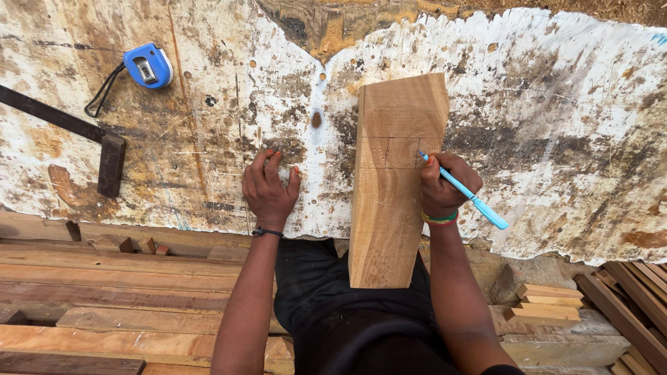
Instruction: The person marks a rectangular wooden plank with a blue pen, drawing horizontal and vertical lines to create a grid pattern. The person flips the plank over and continues marking the other side.
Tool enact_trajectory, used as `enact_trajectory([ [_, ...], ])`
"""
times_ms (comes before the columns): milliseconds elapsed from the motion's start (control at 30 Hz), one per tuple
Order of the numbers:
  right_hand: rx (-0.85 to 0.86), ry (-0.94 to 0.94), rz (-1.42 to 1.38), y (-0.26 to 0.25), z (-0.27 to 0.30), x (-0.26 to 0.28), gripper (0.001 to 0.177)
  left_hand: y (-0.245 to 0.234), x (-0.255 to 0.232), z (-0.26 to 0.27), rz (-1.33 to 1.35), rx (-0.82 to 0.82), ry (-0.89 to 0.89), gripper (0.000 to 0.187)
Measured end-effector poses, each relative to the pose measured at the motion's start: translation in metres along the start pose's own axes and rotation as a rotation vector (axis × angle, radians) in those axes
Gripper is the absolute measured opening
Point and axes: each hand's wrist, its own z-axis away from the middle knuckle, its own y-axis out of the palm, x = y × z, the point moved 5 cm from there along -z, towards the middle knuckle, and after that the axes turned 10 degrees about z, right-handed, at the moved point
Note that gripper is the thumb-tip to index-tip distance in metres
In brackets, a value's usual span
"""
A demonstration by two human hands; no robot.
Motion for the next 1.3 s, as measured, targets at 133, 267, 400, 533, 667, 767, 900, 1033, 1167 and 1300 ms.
enact_trajectory([
  [133, 0.008, 0.115, -0.145, 0.003, -0.006, 0.009, 0.020, -0.002, -0.002, -0.001, 0.010, -0.025, 0.020, 0.036],
  [267, 0.036, 0.062, -0.109, 0.004, -0.012, 0.016, 0.021, 0.000, 0.000, 0.000, 0.001, -0.024, 0.017, 0.036],
  [400, 0.025, 0.016, 0.000, 0.002, -0.008, 0.009, 0.019, 0.001, 0.000, 0.001, 0.009, -0.017, 0.009, 0.035],
  [533, 0.009, 0.000, -0.030, 0.001, 0.001, -0.001, 0.016, 0.000, 0.000, 0.003, 0.000, -0.024, 0.021, 0.034],
  [667, -0.007, 0.031, -0.047, 0.001, 0.004, -0.005, 0.015, 0.002, 0.001, 0.002, 0.005, -0.019, 0.016, 0.034],
  [767, -0.028, 0.047, -0.037, 0.001, 0.004, -0.006, 0.015, 0.003, 0.002, 0.003, 0.007, -0.028, 0.023, 0.034],
  [900, -0.014, -0.010, -0.024, 0.002, 0.005, 0.000, 0.015, 0.003, 0.003, 0.005, 0.003, -0.031, 0.022, 0.035],
  [1033, -0.002, -0.032, -0.021, 0.002, 0.006, -0.003, 0.016, 0.002, 0.004, 0.006, 0.007, -0.031, 0.013, 0.035],
  [1167, -0.009, -0.011, -0.011, 0.000, 0.008, -0.003, 0.018, 0.000, 0.003, 0.003, 0.008, -0.043, 0.027, 0.036],
  [1300, -0.035, -0.011, -0.030, 0.001, 0.005, -0.002, 0.020, 0.004, 0.005, 0.006, 0.007, -0.025, 0.008, 0.036],
])
